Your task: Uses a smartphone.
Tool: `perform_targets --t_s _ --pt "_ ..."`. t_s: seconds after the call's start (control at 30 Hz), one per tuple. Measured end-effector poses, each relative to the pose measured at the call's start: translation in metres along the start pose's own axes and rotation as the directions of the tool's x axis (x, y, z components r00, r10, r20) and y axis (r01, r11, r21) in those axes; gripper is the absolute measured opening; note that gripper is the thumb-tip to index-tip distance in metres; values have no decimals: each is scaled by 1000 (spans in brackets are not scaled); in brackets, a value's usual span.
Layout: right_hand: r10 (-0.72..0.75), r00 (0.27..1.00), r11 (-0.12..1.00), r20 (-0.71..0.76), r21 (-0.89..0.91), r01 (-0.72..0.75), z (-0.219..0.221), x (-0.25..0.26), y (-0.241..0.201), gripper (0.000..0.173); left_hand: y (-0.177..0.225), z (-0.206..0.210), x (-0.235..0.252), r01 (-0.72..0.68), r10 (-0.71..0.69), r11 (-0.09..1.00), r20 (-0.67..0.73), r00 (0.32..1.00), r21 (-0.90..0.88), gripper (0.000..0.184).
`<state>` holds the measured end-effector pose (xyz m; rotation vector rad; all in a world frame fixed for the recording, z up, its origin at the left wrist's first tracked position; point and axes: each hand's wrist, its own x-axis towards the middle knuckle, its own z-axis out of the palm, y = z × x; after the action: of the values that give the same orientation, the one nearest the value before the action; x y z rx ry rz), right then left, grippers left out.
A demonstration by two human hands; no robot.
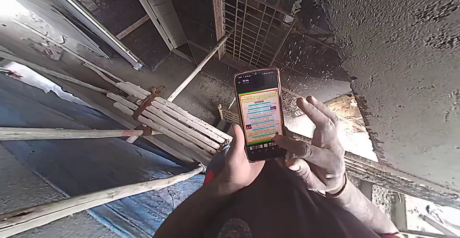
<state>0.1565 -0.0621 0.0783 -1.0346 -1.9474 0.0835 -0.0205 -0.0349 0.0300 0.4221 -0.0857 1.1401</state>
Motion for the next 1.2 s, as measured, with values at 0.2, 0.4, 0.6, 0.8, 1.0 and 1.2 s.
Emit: perform_targets --t_s 0.2,0.4,0.6,0.8,1.0,1.2 --pt "-8 1000 1000 4 1 8 0 0 0 39 0 0 0 9 -9 1000 9 1000 -4 57" --pt "-10 1000 1000 10 12 9 2 1 1 39 0 0 0 2 -3 1000 8 1000 5 57" --pt "-13 1000 999 16 36 12 4 3 2 38 -1 -1 0 1 -1 1000 23 1000 -22 58" --pt "-16 1000 999 24 42 15 4 5 3 38 -2 0 1 -14 14 1000 11 1000 -14 57" --pt "-18 999 998 33 59 16 7 7 2 37 -2 1 2 -23 22 1000 8 1000 5 56" --pt "-23 999 998 43 51 21 7 7 2 38 -2 -1 2 -23 23 1000 14 1000 -5 56"
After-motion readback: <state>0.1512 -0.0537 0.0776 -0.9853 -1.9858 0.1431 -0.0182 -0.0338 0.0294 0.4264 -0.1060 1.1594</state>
